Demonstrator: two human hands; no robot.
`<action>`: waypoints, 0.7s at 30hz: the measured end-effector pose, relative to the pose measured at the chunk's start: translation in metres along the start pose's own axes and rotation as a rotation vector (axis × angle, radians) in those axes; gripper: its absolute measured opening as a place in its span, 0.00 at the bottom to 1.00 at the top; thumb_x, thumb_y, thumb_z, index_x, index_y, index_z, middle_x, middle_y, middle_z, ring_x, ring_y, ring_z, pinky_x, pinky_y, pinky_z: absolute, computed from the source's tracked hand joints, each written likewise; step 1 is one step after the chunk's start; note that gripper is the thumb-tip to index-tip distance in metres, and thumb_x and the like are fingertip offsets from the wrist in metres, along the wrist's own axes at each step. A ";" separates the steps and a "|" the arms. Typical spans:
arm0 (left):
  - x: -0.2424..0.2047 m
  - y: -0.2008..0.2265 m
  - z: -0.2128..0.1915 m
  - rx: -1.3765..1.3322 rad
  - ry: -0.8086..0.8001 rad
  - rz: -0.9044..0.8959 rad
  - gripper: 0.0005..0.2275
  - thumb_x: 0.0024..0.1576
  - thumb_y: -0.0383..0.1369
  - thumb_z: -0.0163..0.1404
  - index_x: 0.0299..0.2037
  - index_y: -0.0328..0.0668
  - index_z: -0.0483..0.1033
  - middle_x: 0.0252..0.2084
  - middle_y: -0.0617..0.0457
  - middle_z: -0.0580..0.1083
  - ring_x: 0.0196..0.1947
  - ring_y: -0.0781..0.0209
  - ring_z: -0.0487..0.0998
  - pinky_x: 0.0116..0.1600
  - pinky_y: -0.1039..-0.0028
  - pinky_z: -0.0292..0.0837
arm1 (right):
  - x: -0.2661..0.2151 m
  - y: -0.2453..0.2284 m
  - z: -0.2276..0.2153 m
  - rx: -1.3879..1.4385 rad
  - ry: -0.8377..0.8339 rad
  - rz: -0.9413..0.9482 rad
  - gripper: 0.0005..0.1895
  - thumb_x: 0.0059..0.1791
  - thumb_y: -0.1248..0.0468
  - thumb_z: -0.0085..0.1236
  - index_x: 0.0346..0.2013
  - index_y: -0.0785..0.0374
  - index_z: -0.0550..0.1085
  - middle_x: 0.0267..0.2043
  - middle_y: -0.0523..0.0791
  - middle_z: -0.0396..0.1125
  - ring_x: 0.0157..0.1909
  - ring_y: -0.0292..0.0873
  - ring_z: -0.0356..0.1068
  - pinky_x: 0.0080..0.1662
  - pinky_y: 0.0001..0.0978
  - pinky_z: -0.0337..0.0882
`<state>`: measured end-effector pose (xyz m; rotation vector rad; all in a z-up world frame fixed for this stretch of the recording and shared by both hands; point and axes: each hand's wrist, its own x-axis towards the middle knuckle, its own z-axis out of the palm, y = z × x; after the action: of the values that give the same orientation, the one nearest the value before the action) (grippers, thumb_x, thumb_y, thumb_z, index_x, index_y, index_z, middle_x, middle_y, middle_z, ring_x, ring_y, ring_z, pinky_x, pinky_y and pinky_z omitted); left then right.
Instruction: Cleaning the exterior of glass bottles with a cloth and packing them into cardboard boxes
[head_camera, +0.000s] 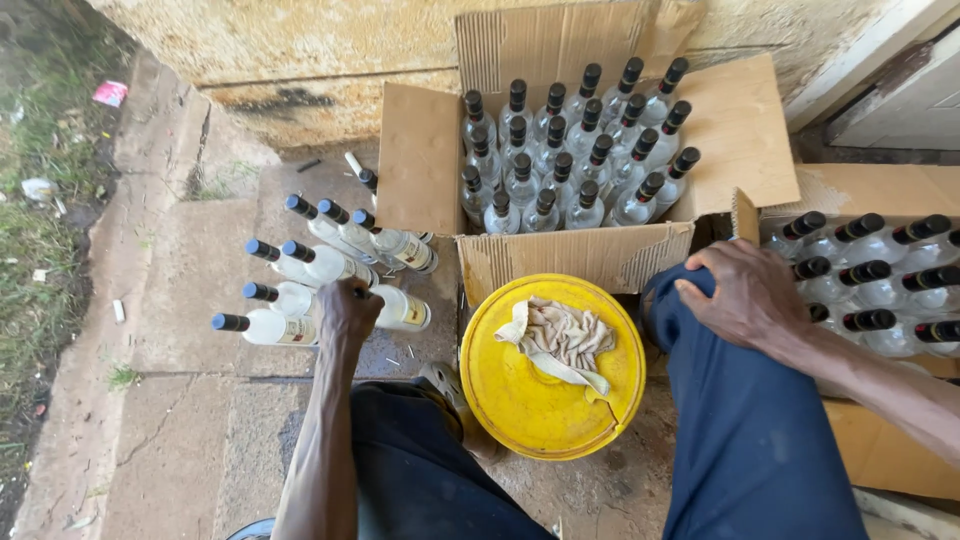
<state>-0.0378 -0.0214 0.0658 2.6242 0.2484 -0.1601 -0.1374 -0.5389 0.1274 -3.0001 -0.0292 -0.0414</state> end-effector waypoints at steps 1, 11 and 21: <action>-0.020 0.014 -0.015 0.070 0.034 -0.014 0.09 0.39 0.33 0.50 0.13 0.49 0.62 0.12 0.58 0.60 0.15 0.65 0.55 0.21 0.73 0.45 | 0.000 0.001 0.003 -0.006 0.018 -0.030 0.16 0.46 0.47 0.60 0.39 0.51 0.79 0.46 0.36 0.77 0.52 0.46 0.74 0.52 0.50 0.71; -0.198 0.157 -0.173 -0.180 0.296 0.282 0.15 0.46 0.29 0.60 0.44 0.37 0.85 0.20 0.37 0.75 0.23 0.42 0.79 0.30 0.60 0.72 | -0.009 -0.044 0.079 -0.302 -0.128 -0.396 0.12 0.51 0.50 0.50 0.44 0.47 0.77 0.45 0.44 0.75 0.55 0.47 0.75 0.60 0.53 0.67; -0.257 0.192 -0.142 -0.285 0.241 0.462 0.15 0.44 0.27 0.60 0.43 0.40 0.84 0.25 0.35 0.79 0.23 0.44 0.83 0.25 0.62 0.75 | -0.006 -0.098 0.149 0.493 -0.438 0.325 0.18 0.42 0.54 0.57 0.40 0.62 0.78 0.44 0.55 0.75 0.50 0.64 0.76 0.47 0.58 0.74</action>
<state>-0.2398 -0.1554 0.3194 2.3388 -0.2415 0.3265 -0.1413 -0.4210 -0.0065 -2.4298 0.3471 0.5673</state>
